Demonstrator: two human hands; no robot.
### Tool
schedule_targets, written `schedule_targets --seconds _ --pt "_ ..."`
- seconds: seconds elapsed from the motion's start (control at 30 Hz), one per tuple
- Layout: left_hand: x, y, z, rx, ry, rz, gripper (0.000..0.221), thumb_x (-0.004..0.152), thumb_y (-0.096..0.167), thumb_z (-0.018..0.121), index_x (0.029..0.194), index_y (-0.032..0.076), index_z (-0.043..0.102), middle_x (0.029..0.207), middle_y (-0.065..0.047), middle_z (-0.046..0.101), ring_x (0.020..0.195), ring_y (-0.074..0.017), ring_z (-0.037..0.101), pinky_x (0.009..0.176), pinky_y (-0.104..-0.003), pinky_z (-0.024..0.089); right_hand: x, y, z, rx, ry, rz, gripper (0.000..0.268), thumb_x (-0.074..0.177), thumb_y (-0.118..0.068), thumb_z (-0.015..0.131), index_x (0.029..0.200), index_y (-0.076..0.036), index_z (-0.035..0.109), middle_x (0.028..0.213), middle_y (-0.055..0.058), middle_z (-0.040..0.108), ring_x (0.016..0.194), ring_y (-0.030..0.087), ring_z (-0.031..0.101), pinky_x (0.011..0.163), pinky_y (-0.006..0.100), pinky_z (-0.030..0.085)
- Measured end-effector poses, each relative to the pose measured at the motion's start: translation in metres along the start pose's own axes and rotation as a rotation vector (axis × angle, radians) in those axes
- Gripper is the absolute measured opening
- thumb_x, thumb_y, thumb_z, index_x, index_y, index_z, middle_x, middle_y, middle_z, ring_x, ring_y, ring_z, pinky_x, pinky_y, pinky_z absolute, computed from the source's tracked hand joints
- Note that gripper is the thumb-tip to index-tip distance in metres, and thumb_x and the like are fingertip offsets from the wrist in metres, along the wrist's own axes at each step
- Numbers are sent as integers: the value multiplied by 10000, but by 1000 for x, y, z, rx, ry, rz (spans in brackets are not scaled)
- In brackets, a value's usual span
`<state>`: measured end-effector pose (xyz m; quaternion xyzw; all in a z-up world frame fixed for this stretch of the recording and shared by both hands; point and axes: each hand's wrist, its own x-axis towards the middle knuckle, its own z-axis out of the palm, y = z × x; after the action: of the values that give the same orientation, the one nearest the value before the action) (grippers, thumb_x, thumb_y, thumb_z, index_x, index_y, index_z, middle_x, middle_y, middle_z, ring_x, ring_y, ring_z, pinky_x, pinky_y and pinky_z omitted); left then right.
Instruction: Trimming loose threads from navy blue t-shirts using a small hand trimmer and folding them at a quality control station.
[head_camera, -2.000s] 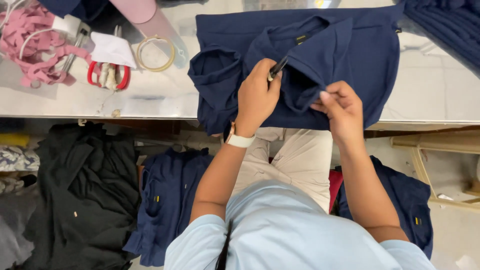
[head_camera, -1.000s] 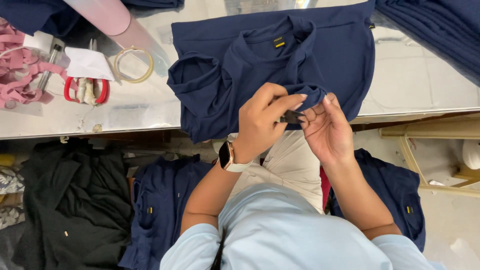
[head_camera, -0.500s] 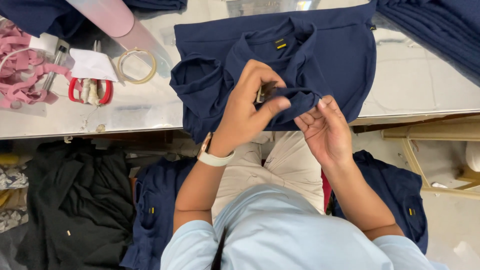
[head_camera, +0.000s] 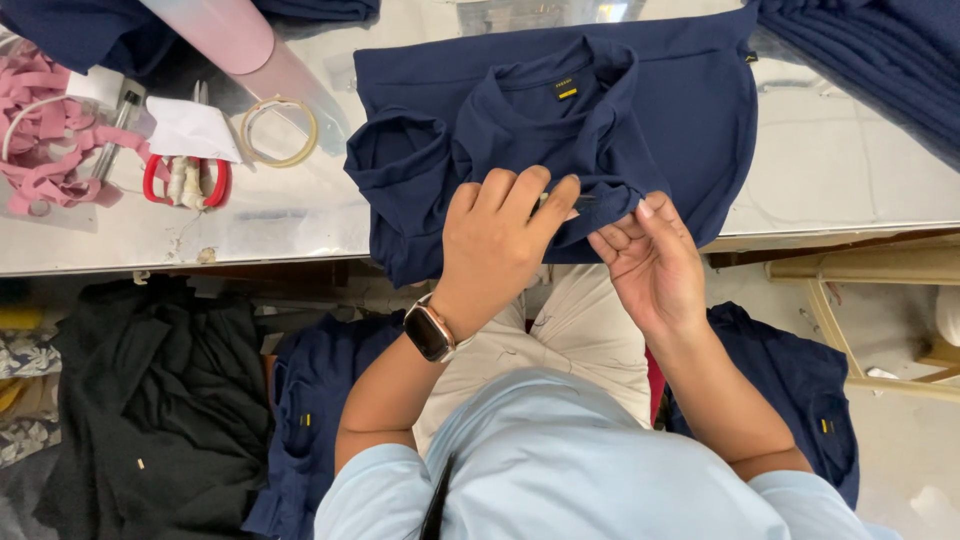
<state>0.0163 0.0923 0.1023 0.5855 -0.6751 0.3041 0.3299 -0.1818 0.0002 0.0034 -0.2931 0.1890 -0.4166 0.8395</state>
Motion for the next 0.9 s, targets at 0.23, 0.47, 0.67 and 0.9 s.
schedule_targets --seconds 0.23,0.47,0.67,0.9 --pt "-2 -1 5 37 0 19 224 1058 306 571 1231 205 673 991 0 555 816 -159 499 640 -276 403 -1 0 3 -54 -3 -31 62 1086 -155 489 1038 -145 528 1063 173 778 1047 253 771 972 408 638" --pt "-2 1 2 6 5 -26 213 1050 354 573 1136 199 691 951 -2 560 796 -152 504 644 -278 413 1 1 4 -88 -10 -40 57 1083 -155 491 1042 -140 528 1061 183 776 1052 257 770 972 413 635" --pt "-3 -10 -7 -737 -39 -491 348 1073 382 570 1289 121 647 1014 -44 547 763 -205 510 644 -340 497 2 1 1 -60 -7 -13 63 1081 -158 490 1037 -143 532 1075 188 775 1051 256 771 960 409 638" --pt "-15 -4 0 -855 -94 -585 307 976 241 753 1256 142 676 1001 -27 558 813 -238 604 714 -373 522 0 -5 18 -40 -8 13 75 1079 -158 487 1024 -145 535 1066 169 781 1047 250 773 960 403 638"
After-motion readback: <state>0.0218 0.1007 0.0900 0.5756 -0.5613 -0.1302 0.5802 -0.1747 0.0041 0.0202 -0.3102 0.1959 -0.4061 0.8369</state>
